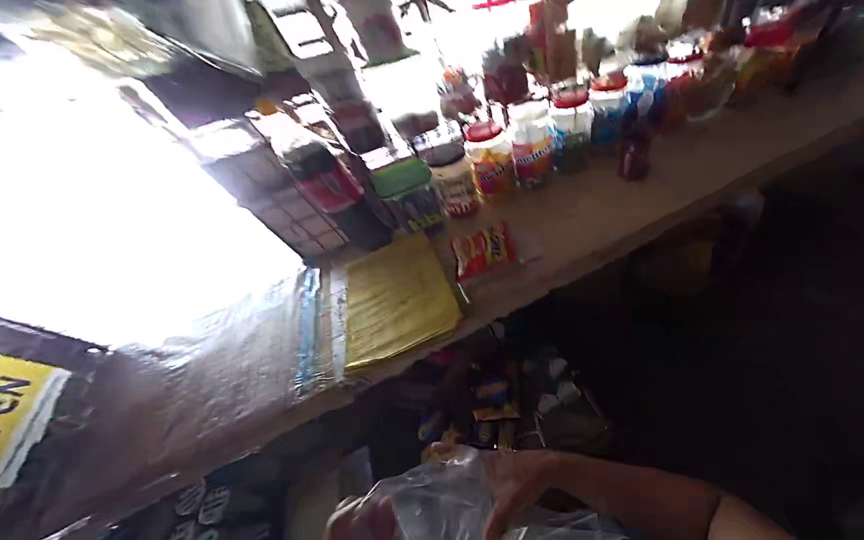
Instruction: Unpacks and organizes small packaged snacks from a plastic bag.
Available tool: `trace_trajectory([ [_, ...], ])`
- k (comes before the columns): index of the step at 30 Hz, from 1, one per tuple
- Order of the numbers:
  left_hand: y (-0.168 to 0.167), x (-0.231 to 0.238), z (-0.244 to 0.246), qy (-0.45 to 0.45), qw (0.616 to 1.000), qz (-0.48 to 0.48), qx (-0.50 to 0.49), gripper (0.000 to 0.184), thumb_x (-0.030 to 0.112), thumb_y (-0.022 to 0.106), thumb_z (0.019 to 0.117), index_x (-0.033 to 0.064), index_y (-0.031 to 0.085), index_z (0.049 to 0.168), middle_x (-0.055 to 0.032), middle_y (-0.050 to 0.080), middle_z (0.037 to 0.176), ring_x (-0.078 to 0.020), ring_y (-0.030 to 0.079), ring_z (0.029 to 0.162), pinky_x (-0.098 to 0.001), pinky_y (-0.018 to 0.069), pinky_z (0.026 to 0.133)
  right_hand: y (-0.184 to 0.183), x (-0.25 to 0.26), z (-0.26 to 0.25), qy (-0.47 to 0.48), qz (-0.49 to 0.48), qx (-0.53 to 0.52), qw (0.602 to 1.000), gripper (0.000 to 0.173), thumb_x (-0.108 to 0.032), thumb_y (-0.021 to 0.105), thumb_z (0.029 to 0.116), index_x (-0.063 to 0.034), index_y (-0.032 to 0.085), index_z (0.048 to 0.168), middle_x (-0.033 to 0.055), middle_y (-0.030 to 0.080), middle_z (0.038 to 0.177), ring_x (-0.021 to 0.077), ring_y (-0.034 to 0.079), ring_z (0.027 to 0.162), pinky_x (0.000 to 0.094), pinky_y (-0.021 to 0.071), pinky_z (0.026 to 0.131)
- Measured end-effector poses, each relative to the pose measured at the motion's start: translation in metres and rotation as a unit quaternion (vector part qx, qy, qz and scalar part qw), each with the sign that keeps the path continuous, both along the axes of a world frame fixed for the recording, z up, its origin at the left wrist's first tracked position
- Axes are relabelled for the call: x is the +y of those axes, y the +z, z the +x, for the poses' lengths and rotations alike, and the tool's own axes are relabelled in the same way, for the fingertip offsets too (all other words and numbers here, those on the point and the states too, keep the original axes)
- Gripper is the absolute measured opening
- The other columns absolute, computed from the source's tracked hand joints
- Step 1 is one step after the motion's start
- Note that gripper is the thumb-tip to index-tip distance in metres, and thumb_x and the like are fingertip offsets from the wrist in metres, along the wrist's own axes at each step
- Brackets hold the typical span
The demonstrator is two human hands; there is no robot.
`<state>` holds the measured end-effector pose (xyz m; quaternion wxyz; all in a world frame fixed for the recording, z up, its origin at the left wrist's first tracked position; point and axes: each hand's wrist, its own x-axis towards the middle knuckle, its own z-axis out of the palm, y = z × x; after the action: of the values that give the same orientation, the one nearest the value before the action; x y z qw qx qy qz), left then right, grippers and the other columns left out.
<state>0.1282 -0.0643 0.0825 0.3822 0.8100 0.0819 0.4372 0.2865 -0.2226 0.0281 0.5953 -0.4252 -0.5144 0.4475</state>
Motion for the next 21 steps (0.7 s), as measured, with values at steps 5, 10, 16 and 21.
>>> trace_trajectory([
  [5,-0.05,-0.067,0.068,-0.151,0.966,-0.21,-0.012,0.012,0.016,0.062,0.0998,0.0192,0.074,0.102,0.018,0.073,0.097,0.0072,0.067,0.091,-0.0158,0.057,0.082,-0.02,-0.014,-0.033,-0.183,-0.017,-0.001,0.983,0.078,-0.008,0.084,0.0791,0.0131,0.045,0.143,0.0226,0.059,0.139,0.0156,0.056,0.129,0.0286,0.041,0.113],
  [10,-0.092,-0.062,0.093,-0.225,0.948,-0.149,0.17,0.064,0.042,0.049,0.1049,-0.0145,0.051,0.135,-0.0168,0.063,0.13,-0.005,0.059,0.121,-0.0233,0.0484,0.104,-0.036,-0.117,0.006,-0.305,-0.159,0.07,0.937,0.054,-0.002,0.075,0.0864,0.0126,0.055,0.135,0.0171,0.066,0.129,0.0068,0.062,0.118,0.0223,0.0469,0.107],
  [16,-0.125,-0.093,0.086,-0.132,0.932,-0.159,0.296,0.028,0.011,0.059,0.0981,-0.0127,0.066,0.111,-0.0123,0.073,0.104,-0.0015,0.068,0.097,-0.0204,0.0551,0.091,-0.112,-0.274,0.128,-0.518,-0.455,-0.02,0.724,0.042,-0.017,0.052,0.1068,0.0107,0.053,0.138,0.0256,0.06,0.135,0.0258,0.06,0.125,0.0325,0.0465,0.108],
  [21,-0.15,-0.157,0.113,-0.093,0.888,-0.245,0.377,0.023,0.002,0.06,0.0959,-0.0155,0.065,0.109,-0.0123,0.073,0.1,0.0001,0.068,0.093,-0.0202,0.0557,0.088,-0.043,-0.222,0.238,-0.326,-0.589,0.021,0.739,0.038,-0.005,0.043,0.1085,0.006,0.048,0.145,0.0172,0.054,0.147,0.0178,0.053,0.13,0.0262,0.0382,0.111],
])
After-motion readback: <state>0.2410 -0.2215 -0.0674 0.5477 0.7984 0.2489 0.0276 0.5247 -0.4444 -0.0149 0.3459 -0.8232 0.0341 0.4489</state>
